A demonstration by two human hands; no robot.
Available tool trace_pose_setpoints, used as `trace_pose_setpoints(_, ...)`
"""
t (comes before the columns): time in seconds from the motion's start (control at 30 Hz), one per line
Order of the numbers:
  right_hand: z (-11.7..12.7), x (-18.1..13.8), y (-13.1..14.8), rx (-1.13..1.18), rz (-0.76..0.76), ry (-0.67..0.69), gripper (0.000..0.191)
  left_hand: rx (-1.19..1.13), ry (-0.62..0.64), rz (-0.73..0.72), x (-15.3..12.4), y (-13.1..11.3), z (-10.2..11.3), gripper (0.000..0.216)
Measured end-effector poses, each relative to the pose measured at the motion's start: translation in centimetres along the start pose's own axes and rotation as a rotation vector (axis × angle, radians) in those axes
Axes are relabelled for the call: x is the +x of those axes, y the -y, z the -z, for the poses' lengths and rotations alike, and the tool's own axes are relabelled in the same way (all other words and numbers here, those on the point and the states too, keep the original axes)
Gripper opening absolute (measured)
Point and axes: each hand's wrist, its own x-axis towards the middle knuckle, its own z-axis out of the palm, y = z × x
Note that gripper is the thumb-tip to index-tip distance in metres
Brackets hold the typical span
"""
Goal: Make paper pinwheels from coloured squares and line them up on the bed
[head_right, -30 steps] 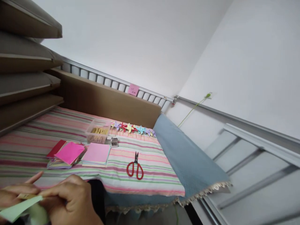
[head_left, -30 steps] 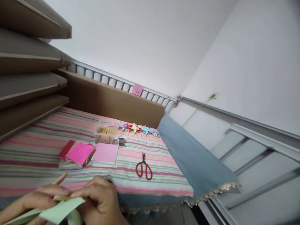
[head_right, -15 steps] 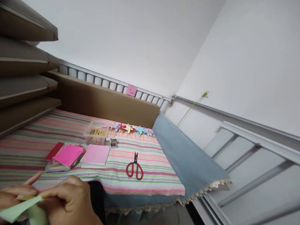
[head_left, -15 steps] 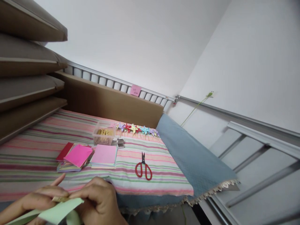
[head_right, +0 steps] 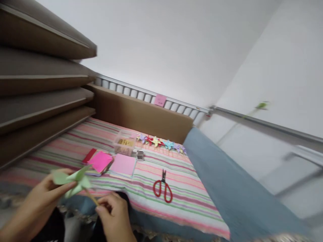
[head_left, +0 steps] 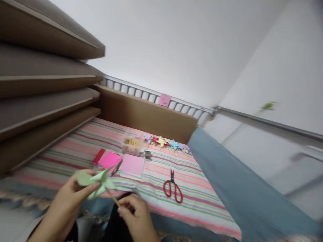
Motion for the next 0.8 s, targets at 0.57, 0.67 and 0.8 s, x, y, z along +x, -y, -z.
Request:
trace_pose_setpoints(0.57, -0.9, -1.0, -2.3, 0.033, -0.127, 0.022, 0.010, -0.192, 0.042, 0.170, -0.4, -0.2, -1.8, 0.050)
trace_pose_setpoints(0.67, -1.0, -1.0, -2.6, 0.086, -0.158, 0.013, 0.009, -0.179, 0.028, 0.192, -0.4, -0.2, -2.2, 0.051)
trace_pose_setpoints(0.8, -0.9, -0.5, -3.7, 0.218, -0.257, -0.006, 0.002, -0.131, 0.081, 0.172, 0.3, 0.2, -2.4, 0.051)
